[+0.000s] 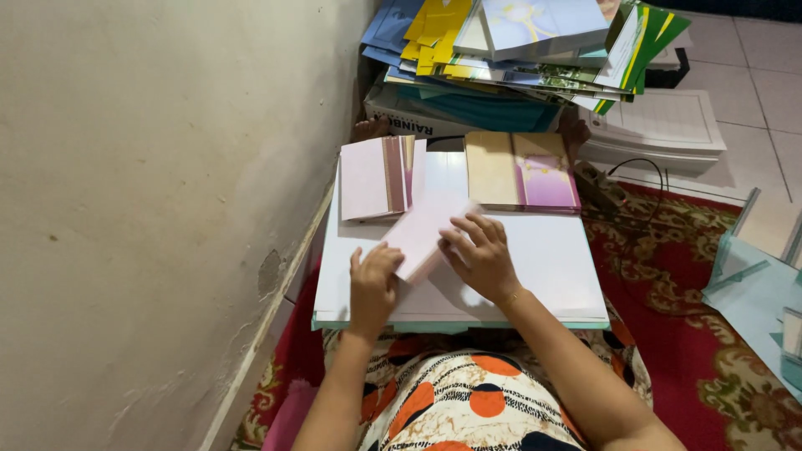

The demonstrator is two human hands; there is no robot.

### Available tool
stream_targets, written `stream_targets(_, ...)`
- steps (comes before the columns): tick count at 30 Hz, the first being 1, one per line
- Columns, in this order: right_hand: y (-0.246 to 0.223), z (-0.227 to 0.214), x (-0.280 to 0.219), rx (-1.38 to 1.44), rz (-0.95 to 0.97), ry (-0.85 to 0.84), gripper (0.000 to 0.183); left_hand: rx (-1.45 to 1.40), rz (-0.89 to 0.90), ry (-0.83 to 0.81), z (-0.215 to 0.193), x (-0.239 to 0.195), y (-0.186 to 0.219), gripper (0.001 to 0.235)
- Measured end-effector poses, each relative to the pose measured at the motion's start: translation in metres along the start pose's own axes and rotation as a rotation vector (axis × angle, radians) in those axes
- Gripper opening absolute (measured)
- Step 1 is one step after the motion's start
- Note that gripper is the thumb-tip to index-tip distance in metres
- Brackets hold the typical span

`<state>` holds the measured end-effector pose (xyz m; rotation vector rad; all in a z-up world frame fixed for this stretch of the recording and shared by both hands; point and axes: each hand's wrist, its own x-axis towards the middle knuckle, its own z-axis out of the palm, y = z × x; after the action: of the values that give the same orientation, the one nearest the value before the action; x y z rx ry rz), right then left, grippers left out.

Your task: Folding and pressing paper cards or invitations on a flat surface

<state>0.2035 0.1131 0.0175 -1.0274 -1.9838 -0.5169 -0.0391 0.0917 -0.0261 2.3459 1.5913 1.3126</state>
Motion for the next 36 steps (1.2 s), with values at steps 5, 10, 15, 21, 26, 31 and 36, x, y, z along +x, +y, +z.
stream_targets(5, -0.028, -0.055, -0.019, 0.136, 0.094, -0.027, 0.015, -0.284, -0.268, 0.371, -0.027, -0.008, 0.071, 0.055)
stream_targets(10, -0.066, -0.108, -0.003, 0.443, 0.378, -0.083, 0.01, -0.762, -0.456, 0.067, -0.021, -0.017, 0.11, 0.047)
stream_targets(15, -0.079, -0.13, -0.013, 0.868, 0.791, -0.119, 0.009, -0.857, -0.277, -0.119, -0.037, -0.008, 0.151, 0.07)
stream_targets(21, -0.058, -0.143, -0.021, 1.059, 1.234, -0.08, 0.016, -0.987, -0.257, -0.166, -0.028, -0.013, 0.144, 0.052)
stream_targets(26, -0.036, -0.119, -0.059, 1.137, 1.407, -0.078, 0.026, -1.281, -0.315, -0.406, -0.025, -0.015, 0.148, 0.065)
stream_targets(31, -0.032, -0.128, -0.05, 0.966, 1.322, 0.028, 0.022, -1.212, -0.441, -0.372, -0.008, -0.02, 0.125, 0.053)
stream_targets(36, 0.01, -0.121, -0.063, 0.525, 1.088, -0.034, 0.027, -0.883, -0.495, -0.261, 0.013, -0.015, 0.093, 0.045)
